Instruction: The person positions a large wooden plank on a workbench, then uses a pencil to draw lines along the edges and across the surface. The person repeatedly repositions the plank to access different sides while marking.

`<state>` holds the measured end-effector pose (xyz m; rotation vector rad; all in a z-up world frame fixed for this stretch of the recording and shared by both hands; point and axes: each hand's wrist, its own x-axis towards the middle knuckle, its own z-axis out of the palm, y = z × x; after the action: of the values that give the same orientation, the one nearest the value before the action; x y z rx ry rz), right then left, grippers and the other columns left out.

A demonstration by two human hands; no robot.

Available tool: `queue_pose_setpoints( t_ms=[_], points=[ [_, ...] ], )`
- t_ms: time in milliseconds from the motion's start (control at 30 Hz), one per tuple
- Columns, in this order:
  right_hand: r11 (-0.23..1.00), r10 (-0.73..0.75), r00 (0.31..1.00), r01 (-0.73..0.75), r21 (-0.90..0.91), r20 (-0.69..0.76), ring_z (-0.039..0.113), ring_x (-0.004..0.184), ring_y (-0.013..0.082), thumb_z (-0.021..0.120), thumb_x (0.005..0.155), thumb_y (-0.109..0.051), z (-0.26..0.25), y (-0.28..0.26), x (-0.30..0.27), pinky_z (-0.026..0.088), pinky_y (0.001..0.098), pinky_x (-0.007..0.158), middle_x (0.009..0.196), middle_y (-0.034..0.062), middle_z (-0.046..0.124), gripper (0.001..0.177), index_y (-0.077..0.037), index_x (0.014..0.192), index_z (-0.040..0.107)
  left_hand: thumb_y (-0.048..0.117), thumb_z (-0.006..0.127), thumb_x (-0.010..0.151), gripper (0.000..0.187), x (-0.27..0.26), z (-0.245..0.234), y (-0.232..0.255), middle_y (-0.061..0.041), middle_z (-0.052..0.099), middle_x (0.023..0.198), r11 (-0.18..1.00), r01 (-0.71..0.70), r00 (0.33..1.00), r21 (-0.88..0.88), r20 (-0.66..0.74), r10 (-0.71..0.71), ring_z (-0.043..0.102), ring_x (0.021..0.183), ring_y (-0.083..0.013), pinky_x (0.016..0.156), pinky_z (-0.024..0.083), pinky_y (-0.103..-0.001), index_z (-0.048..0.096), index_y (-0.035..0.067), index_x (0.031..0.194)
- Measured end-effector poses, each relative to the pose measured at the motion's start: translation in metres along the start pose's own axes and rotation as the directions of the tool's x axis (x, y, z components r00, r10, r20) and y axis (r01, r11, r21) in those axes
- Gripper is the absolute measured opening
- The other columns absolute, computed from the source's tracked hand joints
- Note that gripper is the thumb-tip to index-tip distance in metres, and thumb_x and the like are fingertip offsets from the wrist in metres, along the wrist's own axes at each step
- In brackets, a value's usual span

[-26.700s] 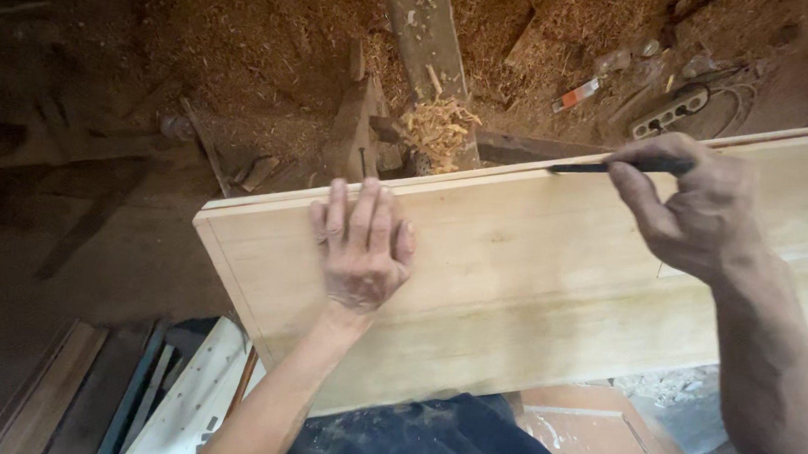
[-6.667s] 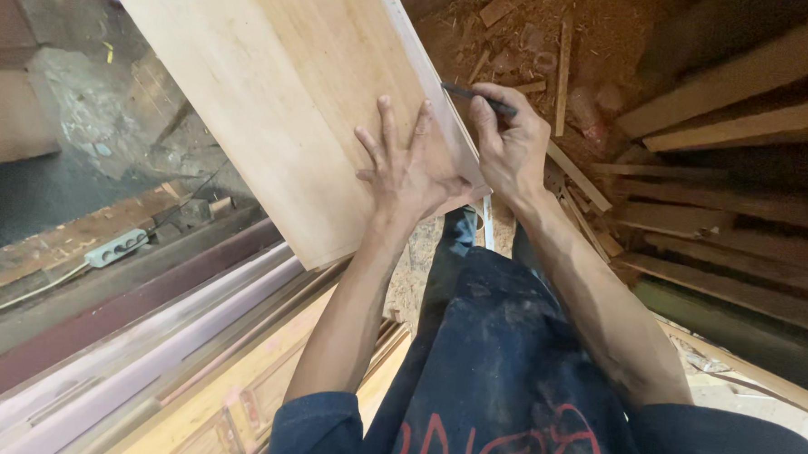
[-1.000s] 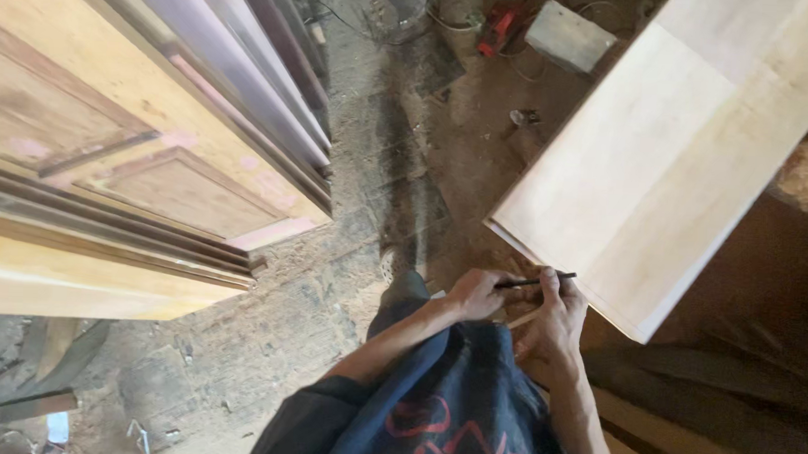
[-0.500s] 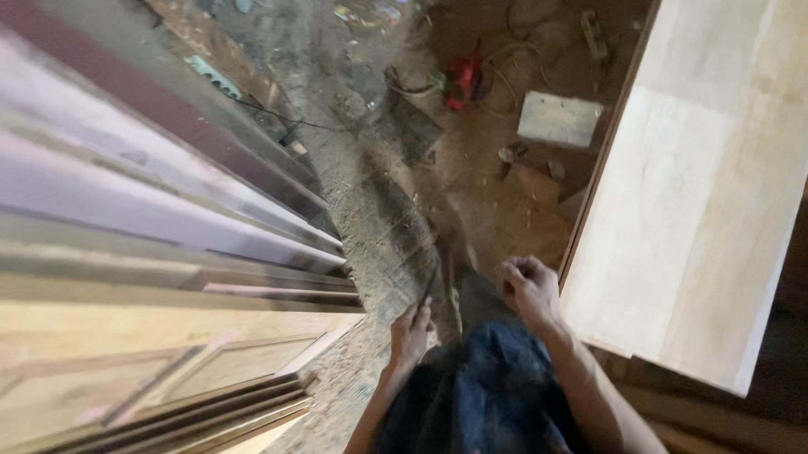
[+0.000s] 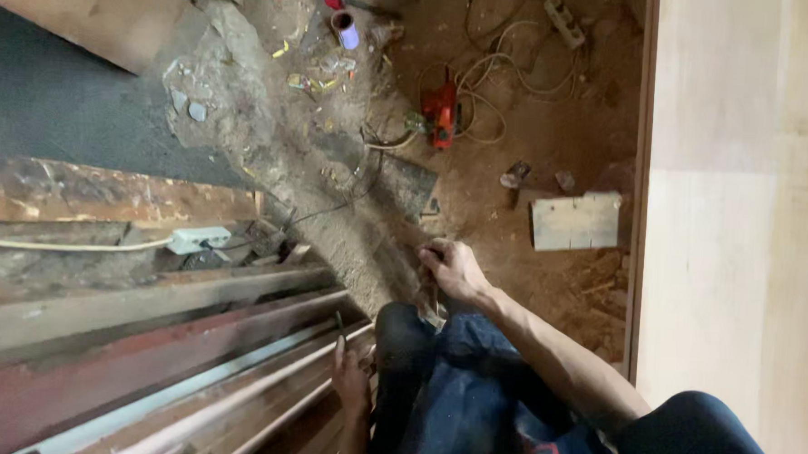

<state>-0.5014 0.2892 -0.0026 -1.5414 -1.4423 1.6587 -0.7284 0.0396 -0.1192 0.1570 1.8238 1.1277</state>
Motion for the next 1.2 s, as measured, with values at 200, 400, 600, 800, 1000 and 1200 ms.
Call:
queue_pose_setpoints(
  t_ms=[200, 400, 600, 800, 1000, 1200],
  points=[
    [0.983, 0.079, 0.993, -0.063, 0.173, -0.083, 0.071, 0.073, 0.016, 0.065, 0.099, -0.018, -0.02, -0.028, 0.102, 0.059, 0.0316, 0.066, 0.083, 0.0099, 0.075, 0.025, 0.004, 0.11, 0.071, 0.017, 0.056, 0.096, 0.053, 0.116, 0.042, 0.076, -0.021, 0.073, 0.108, 0.98, 0.175, 0.983, -0.096, -0.033, -0.178, 0.068, 0.081, -0.0242, 0.066, 0.054, -0.037, 0.055, 0.008, 0.148],
    [0.91, 0.299, 0.924, -0.2, 0.364, -0.24, 0.071, 0.07, 0.0171, 0.064, 0.098, -0.016, -0.066, 0.027, 0.211, 0.059, 0.0299, 0.062, 0.089, 0.0111, 0.074, 0.023, 0.002, 0.11, 0.071, 0.009, 0.069, 0.09, 0.055, 0.253, 0.109, 0.167, -0.014, 0.074, 0.115, 0.991, -0.121, 0.988, -0.062, 0.084, 0.126, 0.061, 0.084, -0.0157, 0.07, 0.049, -0.029, 0.059, 0.002, 0.144],
    [0.885, 0.367, 0.756, -0.463, -0.046, -0.542, 0.073, 0.066, 0.016, 0.065, 0.093, -0.028, -0.11, 0.041, 0.277, 0.057, 0.0332, 0.068, 0.073, 0.0086, 0.077, 0.027, -0.007, 0.102, 0.079, 0.023, 0.067, 0.096, 0.043, 0.391, 0.189, 0.285, -0.008, 0.076, 0.108, 0.979, -0.192, 0.98, 0.067, 0.064, 0.187, 0.072, 0.087, -0.0149, 0.078, 0.056, -0.028, 0.063, 0.001, 0.132],
    [0.733, 0.62, 0.553, -0.661, 0.159, -0.557, 0.075, 0.06, 0.0201, 0.06, 0.087, -0.023, -0.09, 0.009, 0.324, 0.062, 0.0355, 0.065, 0.07, 0.0094, 0.079, 0.028, -0.007, 0.083, 0.083, 0.043, 0.061, 0.105, 0.046, 0.49, 0.263, 0.412, -0.015, 0.078, 0.091, 0.911, -0.198, 0.969, 0.363, 0.211, 0.126, 0.067, 0.08, -0.0225, 0.072, 0.053, -0.036, 0.073, -0.001, 0.105],
    [0.581, 0.771, 0.481, -0.8, 0.151, -0.419, 0.076, 0.067, 0.0231, 0.062, 0.085, -0.026, -0.083, -0.028, 0.422, 0.062, 0.0377, 0.07, 0.074, 0.0114, 0.079, 0.029, -0.006, 0.085, 0.083, 0.056, 0.054, 0.099, 0.052, 0.584, 0.341, 0.492, -0.023, 0.072, 0.103, 0.578, -0.327, 0.926, 0.748, 0.131, 0.354, 0.065, 0.097, -0.0424, 0.085, 0.05, -0.051, 0.072, 0.007, 0.107],
    [0.564, 0.777, 0.516, -0.825, 0.034, -0.36, 0.075, 0.074, 0.0271, 0.064, 0.085, -0.03, -0.169, -0.066, 0.591, 0.061, 0.0409, 0.073, 0.079, 0.0145, 0.078, 0.031, -0.005, 0.088, 0.082, 0.056, 0.053, 0.101, 0.056, 0.704, 0.441, 0.534, -0.026, 0.07, 0.111, 0.504, -0.273, 0.883, 0.82, 0.006, 0.469, 0.065, 0.106, -0.0459, 0.091, 0.051, -0.053, 0.073, 0.005, 0.111]
  ],
)
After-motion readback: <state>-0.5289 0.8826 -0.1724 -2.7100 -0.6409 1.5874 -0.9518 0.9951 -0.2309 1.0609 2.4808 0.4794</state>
